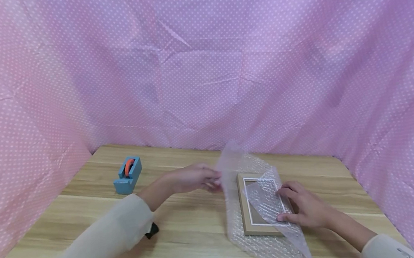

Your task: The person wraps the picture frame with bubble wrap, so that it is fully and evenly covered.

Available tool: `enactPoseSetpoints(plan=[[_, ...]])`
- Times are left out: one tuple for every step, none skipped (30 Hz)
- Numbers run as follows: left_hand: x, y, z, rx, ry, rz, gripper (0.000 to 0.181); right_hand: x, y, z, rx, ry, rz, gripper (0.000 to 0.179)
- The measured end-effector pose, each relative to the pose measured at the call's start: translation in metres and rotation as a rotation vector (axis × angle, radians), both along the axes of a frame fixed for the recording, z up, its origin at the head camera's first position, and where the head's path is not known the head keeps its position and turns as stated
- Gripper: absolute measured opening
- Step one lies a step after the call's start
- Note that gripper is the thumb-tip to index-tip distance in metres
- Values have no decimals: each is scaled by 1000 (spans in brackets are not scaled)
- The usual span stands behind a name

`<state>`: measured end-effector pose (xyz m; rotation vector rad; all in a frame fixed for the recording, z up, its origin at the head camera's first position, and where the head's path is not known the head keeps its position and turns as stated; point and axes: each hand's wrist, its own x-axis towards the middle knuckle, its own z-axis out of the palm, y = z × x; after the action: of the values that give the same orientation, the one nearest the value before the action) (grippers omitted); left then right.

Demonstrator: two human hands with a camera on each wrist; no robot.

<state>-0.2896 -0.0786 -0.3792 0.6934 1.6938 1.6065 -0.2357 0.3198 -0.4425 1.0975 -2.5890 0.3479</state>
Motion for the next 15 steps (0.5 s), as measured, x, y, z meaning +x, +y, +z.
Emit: enactPoseSetpoints(plan=[[-2,11,1,55,-3,-13,27,1,0,0,-9,-4,-1,68],[-3,21,3,95,-11,-21,28,1,1,-1,-17,-4,-2,66],[-5,32,3,127,-12,-24,29,1,1,-1,-25,-2,-1,65],[-6,43,3,145,-15,-18,30,2,1,-1,-36,-3,1,63],[-7,55,3,154,-15,-12,31,2,1,-2,-49,-4,6,61],[-8,66,2,156,-14,-5,31,2,1,-2,-64,-6,14,59],[-7,77,1,150,-11,7,32,2,1,-2,-73,0,21,58],[-6,88,-1,137,-10,20,33,3,0,-2,-79,7,23,58],[-6,98,-3,121,-10,37,34,3,0,-2,-84,4,22,57],[-5,108,-6,109,-10,51,35,4,-1,-1,-88,0,20,57],[-5,117,-9,96,-10,68,36,4,-1,0,-90,2,18,58],[-4,125,-12,78,-5,87,36,4,-2,1,-88,4,15,58],[-3,133,-15,59,1,110,37,4,-2,2,-84,8,12,59],[-2,140,-18,33,11,135,36,5,-2,3,-82,13,9,60],[0,147,-21,9,34,158,35,4,-2,4,-84,16,14,60]])
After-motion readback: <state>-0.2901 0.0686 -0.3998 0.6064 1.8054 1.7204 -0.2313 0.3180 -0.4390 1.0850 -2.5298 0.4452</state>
